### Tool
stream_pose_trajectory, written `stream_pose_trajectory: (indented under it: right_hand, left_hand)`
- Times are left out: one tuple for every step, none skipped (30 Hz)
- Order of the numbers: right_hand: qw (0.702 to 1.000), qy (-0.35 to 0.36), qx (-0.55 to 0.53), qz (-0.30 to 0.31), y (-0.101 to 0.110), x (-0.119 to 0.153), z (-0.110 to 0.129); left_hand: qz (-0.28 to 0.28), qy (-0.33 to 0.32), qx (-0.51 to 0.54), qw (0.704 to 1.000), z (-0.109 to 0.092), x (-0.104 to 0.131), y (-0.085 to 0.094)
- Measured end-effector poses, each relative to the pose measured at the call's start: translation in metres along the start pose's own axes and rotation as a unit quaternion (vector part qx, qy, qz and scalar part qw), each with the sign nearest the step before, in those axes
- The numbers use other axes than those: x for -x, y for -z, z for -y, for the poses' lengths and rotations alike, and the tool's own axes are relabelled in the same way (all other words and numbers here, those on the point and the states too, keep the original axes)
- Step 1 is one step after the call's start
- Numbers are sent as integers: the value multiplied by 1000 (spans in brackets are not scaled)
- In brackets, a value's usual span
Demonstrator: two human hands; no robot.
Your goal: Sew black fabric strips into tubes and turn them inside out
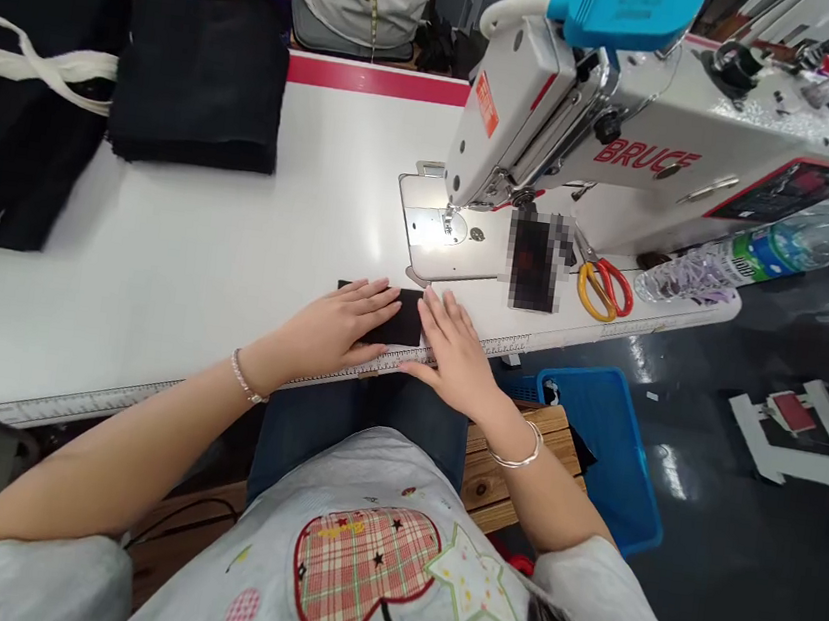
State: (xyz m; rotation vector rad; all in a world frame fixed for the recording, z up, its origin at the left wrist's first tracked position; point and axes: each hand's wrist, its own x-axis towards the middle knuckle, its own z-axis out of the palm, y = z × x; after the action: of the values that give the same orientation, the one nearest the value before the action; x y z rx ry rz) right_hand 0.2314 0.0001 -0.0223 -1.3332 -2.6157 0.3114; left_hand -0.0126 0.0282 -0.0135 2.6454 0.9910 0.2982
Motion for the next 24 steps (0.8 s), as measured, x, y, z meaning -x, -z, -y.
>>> stream_pose_trajectory:
  right_hand:
    - [1000, 15, 1, -1, 2, 3, 0]
    - [999, 32, 3, -4, 3, 6, 1]
    - [999, 47, 7, -6, 3, 8, 2]
    - [998, 60, 11, -10, 2, 10, 3]
    - [997, 68, 19, -14, 0, 11, 4]
    - [997, 71, 28, -19, -2, 13, 4]
    - [996, 70, 39, -25, -5, 14, 4]
    - [996, 66, 50, -30, -7, 15, 5]
    - [996, 61, 60, -34, -9, 16, 6]
    - [995, 57, 68, -35, -9, 17, 7]
    - [995, 53, 73, -35, -9, 17, 9]
    - [995, 50, 76, -34, -7, 16, 11]
    - [995, 46, 77, -34, -4, 14, 15]
    - [995, 41, 78, -37, 0, 12, 18]
    - [996, 33, 76, -42, 4, 8, 22]
    - [996, 22, 73, -50, 8, 3, 26]
    - [996, 8, 68, -60, 12, -3, 30]
    - [996, -10, 60, -71, 15, -8, 34]
    - [995, -29, 53, -81, 16, -14, 37]
    - [994, -49, 45, -88, 16, -20, 38]
    - [993, -67, 39, -94, 14, -24, 39]
    - [991, -82, 34, -101, 11, -28, 39]
    - [989, -94, 29, -111, 7, -30, 39]
    - [987, -101, 26, -122, 3, -31, 37]
  left_hand:
    - [-3, 1, 4, 1000, 0, 0, 0]
    - [-6, 4, 9, 1000, -1, 1, 0]
    - [-7, 6, 13, 1000, -1, 1, 0]
    - [-8, 7, 16, 1000, -1, 1, 0]
    - [-9, 6, 17, 1000, -1, 1, -1]
    - [-11, 3, 16, 1000, -1, 1, -2]
    - [-14, -2, 15, 1000, -1, 2, -2]
    - [-17, -7, 13, 1000, -1, 2, -3]
    - [-20, -10, 12, 1000, -1, 2, -3]
    - [-23, -13, 12, 1000, -1, 2, -3]
    - [-25, -13, 12, 1000, -1, 2, -2]
    - [-26, -12, 12, 1000, -2, 2, -2]
    - [-25, -10, 12, 1000, -3, 2, -1]
    - [-26, -9, 14, 1000, -4, 2, 0]
    - [-28, -8, 16, 999, -5, 2, 1]
    - [-32, -7, 19, 999, -6, 1, 1]
    - [-39, -3, 25, 999, -7, 0, 1]
    - [-48, 3, 32, 998, -8, -1, 1]
    - [-57, 10, 40, 998, -8, -3, 0]
    - [-68, 18, 48, 996, -9, -4, -1]
    - [-77, 23, 55, 995, -9, -6, -2]
    - [-85, 27, 61, 994, -10, -8, -3]
    - [-89, 30, 64, 994, -10, -10, -4]
    - [-90, 30, 66, 993, -11, -12, -4]
